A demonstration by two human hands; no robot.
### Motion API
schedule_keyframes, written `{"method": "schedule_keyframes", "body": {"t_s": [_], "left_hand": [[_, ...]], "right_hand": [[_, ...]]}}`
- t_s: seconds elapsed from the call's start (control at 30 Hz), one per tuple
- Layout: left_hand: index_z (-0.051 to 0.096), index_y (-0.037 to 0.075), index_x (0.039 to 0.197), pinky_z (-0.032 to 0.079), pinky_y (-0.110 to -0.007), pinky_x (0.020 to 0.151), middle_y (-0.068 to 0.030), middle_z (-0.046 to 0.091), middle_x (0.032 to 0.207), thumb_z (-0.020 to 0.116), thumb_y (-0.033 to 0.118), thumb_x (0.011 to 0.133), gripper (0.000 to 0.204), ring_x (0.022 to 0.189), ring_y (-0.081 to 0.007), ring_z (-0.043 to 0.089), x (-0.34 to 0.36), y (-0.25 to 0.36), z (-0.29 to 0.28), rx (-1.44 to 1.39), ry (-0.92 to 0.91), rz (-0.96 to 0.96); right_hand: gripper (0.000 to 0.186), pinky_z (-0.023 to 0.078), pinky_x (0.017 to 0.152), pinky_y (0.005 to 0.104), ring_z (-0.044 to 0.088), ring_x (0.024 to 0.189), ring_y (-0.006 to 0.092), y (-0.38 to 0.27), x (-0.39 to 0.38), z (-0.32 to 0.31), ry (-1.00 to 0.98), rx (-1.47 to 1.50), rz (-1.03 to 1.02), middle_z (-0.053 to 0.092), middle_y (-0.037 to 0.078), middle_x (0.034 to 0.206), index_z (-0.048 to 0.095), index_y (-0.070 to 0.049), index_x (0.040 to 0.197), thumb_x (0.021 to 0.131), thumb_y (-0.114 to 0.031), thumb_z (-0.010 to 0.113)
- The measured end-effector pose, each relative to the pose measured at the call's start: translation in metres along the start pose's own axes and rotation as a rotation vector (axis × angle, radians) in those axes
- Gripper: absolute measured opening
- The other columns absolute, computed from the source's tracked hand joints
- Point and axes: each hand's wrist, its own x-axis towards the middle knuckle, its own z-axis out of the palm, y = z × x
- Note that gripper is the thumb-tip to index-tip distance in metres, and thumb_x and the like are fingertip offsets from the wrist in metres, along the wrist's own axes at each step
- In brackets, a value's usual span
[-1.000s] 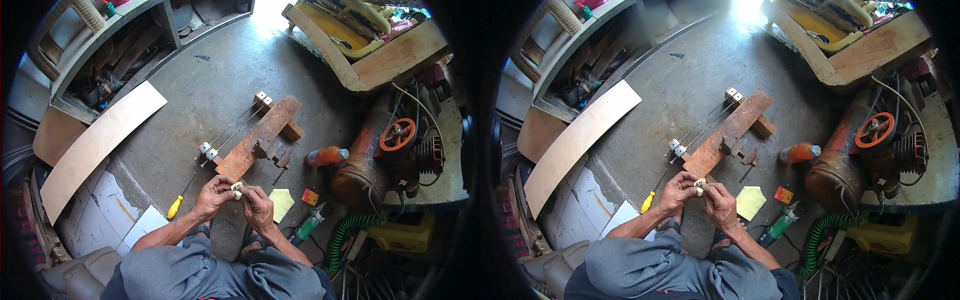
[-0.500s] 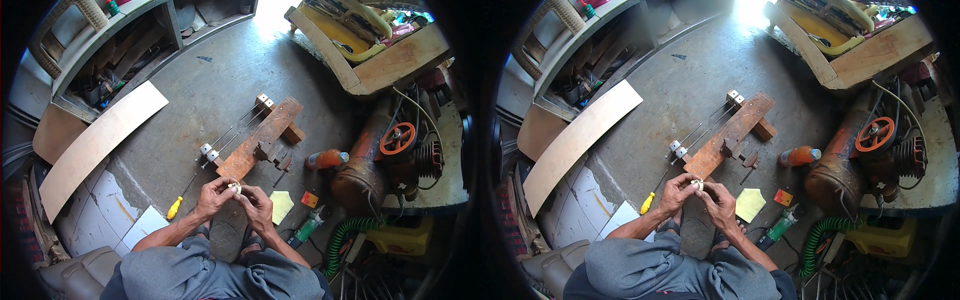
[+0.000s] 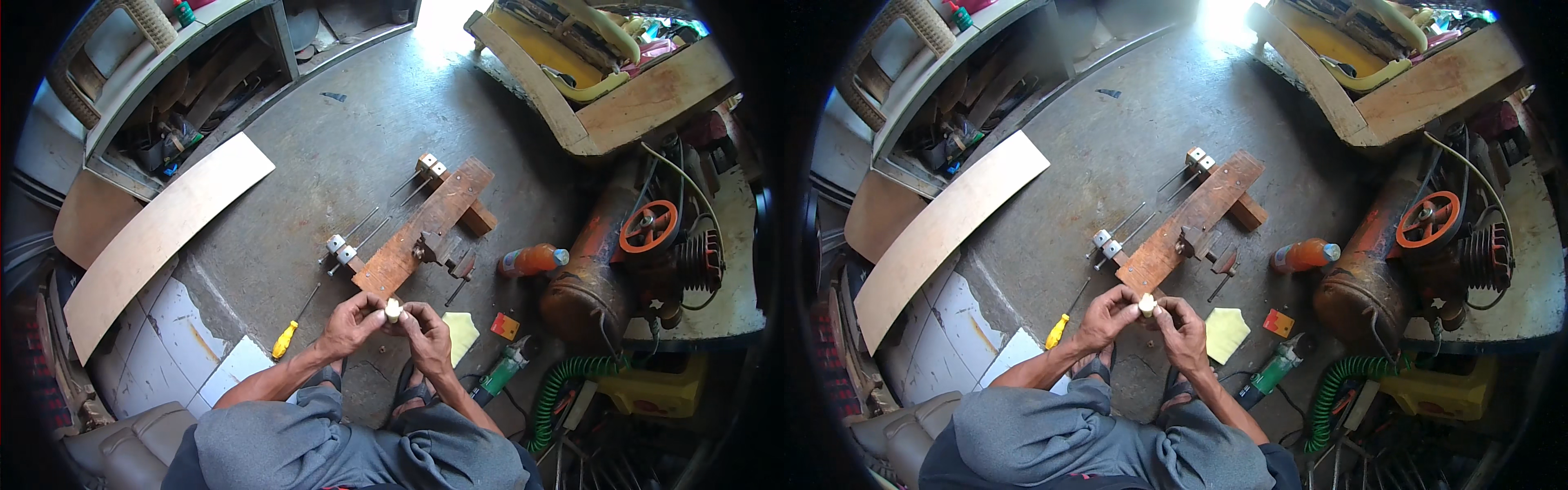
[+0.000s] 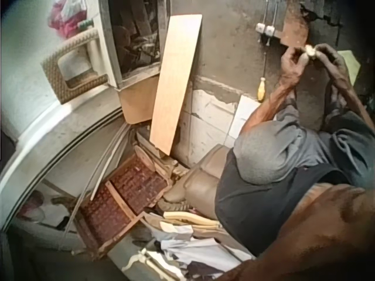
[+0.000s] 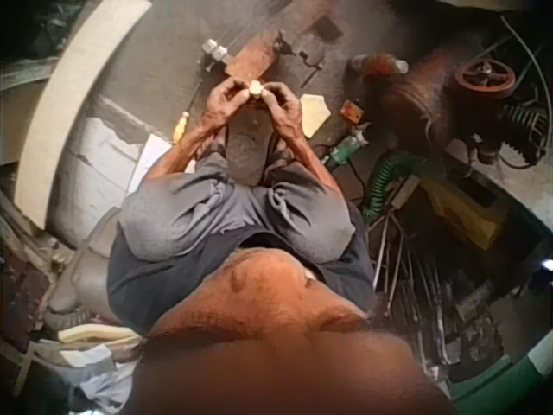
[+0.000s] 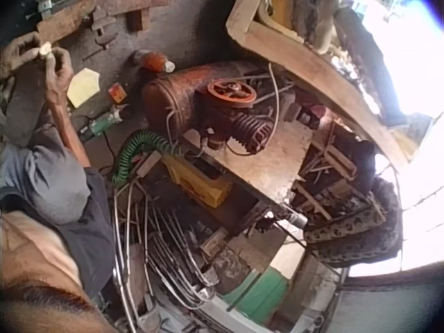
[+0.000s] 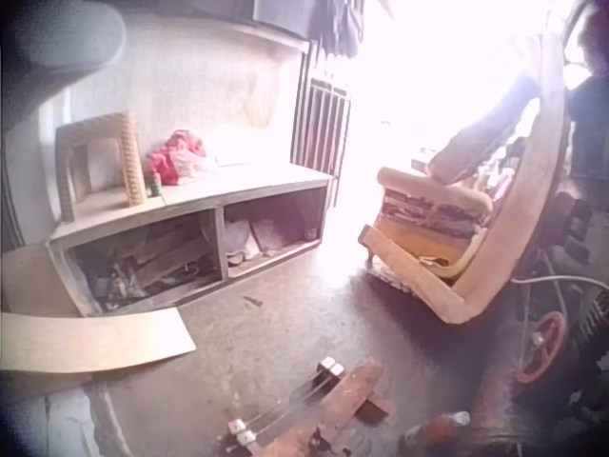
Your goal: The person cuts a metal piece clamped in a vise using an angle grinder, fits a small piece of foam onto the metal hardware by hand, and clamps the assembled part back into the vise.
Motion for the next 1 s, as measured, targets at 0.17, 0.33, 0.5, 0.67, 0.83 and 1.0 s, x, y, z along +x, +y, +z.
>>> {"method": "schedule_keyframes", "body": {"t_s": [0.17, 0.33, 0.5, 0.67, 0.83, 1.0], "left_hand": [[0.054, 0.000, 0.125, 0.050, -0.035, 0.101, -0.0072, 0.063, 0.116, 0.070, 0.015, 0.096, 0.036, 0.110, -0.0159, 0.062, -0.003, 0.011, -0.005, -0.003, 0.004, -0.038], [0.053, 0.002, 0.128, 0.055, -0.035, 0.095, -0.0097, 0.062, 0.121, 0.072, 0.008, 0.093, 0.041, 0.110, -0.0178, 0.064, -0.010, -0.020, -0.022, 0.054, 0.023, -0.094], [0.056, 0.003, 0.130, 0.059, -0.028, 0.077, -0.0069, 0.065, 0.109, 0.066, 0.002, 0.094, 0.038, 0.085, -0.0131, 0.066, -0.024, -0.011, -0.043, 0.014, 0.251, -0.063], [0.059, 0.003, 0.125, 0.058, -0.033, 0.081, -0.0084, 0.065, 0.108, 0.063, 0.004, 0.096, 0.029, 0.086, -0.0160, 0.067, -0.021, -0.008, -0.045, -0.034, 0.273, -0.160], [0.058, 0.003, 0.126, 0.057, -0.037, 0.091, -0.0122, 0.065, 0.114, 0.062, 0.007, 0.098, 0.029, 0.098, -0.0193, 0.068, -0.019, -0.006, -0.027, -0.170, 0.134, -0.189], [0.057, 0.001, 0.128, 0.056, -0.039, 0.099, -0.0135, 0.063, 0.119, 0.066, 0.007, 0.097, 0.034, 0.108, -0.0232, 0.068, -0.017, -0.005, -0.020, -0.119, 0.018, -0.208]], "right_hand": [[0.023, 0.057, 0.074, 0.0272, 0.068, 0.087, 0.0123, -0.001, -0.003, 0.004, -0.015, -0.146, 0.067, 0.069, 0.007, 0.099, 0.065, 0.003, 0.112, 0.102, -0.017, 0.063], [0.024, 0.056, 0.075, 0.0274, 0.067, 0.086, 0.0120, 0.015, -0.009, -0.008, -0.115, -0.144, 0.126, 0.070, 0.007, 0.102, 0.067, 0.001, 0.116, 0.101, -0.017, 0.064], [0.023, 0.055, 0.077, 0.0314, 0.069, 0.086, 0.0154, 0.025, -0.021, -0.062, 0.171, -0.436, 0.159, 0.073, 0.010, 0.095, 0.070, -0.001, 0.115, 0.099, -0.016, 0.062], [0.021, 0.057, 0.076, 0.0394, 0.072, 0.082, 0.0306, 0.047, -0.043, -0.092, 0.211, -0.912, -0.050, 0.072, 0.017, 0.097, 0.070, -0.002, 0.110, 0.094, -0.013, 0.063], [0.024, 0.056, 0.076, 0.0459, 0.067, 0.092, 0.0354, 0.063, -0.048, -0.067, 0.051, -1.222, -0.018, 0.065, 0.016, 0.101, 0.070, -0.008, 0.111, 0.090, -0.020, 0.068], [0.026, 0.056, 0.076, 0.0477, 0.065, 0.094, 0.0352, 0.079, -0.045, -0.074, -0.035, -1.342, 0.009, 0.064, 0.015, 0.102, 0.070, -0.012, 0.113, 0.090, -0.023, 0.067]]}}
